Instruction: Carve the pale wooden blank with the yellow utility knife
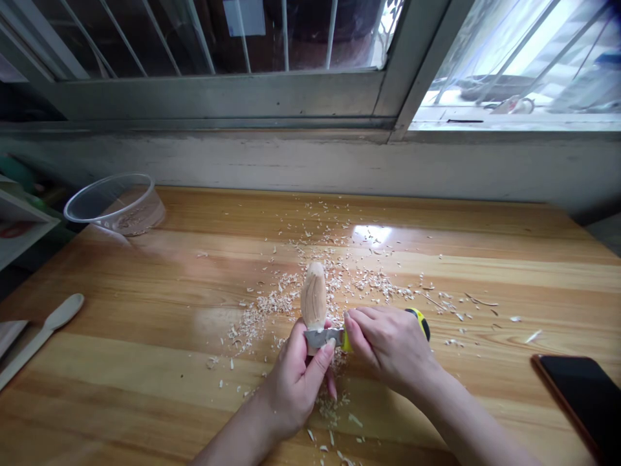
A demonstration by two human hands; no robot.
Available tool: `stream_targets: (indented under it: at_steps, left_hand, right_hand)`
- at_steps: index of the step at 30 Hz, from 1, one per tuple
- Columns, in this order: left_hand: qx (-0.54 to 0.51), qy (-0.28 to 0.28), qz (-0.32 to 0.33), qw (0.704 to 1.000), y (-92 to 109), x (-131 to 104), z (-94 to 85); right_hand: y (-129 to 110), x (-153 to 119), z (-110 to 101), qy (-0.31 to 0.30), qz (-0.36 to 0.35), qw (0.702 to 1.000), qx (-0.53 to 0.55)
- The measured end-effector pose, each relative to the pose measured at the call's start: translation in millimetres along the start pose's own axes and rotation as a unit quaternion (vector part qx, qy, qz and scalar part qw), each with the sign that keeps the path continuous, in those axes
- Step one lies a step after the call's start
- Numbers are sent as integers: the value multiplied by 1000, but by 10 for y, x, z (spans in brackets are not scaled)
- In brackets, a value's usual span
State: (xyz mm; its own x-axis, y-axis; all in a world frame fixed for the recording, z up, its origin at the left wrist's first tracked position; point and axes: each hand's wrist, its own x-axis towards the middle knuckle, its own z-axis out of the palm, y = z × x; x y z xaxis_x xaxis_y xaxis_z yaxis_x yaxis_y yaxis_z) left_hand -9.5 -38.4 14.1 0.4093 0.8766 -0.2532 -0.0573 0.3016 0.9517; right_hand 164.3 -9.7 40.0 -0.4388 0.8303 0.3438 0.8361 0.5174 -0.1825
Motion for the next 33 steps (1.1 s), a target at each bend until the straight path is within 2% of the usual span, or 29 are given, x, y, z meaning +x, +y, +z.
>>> stream_targets:
  at_steps: [4,8,17,22,27,33]
  left_hand:
    - [-32,-18,5,999,11,-15,-15]
    - [-11,-16,9,1000,3,-10,-29]
    - [17,10,12,1000,3,20,-2]
    - [53,43,9,998,-7,23,13]
    - [133,114,18,984,0,17,2]
    - [-25,75,31,996,89,57,-1]
  right_hand:
    - [22,-13,17,-27,-7,999,20]
    - [26,-17,28,-32,-2,999,17]
    - [-28,17,-2,36,-10,998,-41]
    - [-34,3,38,59,-1,997,-49]
    - [-48,-18,92,72,36,996,-34]
    - [12,-40,98,79,60,995,-26]
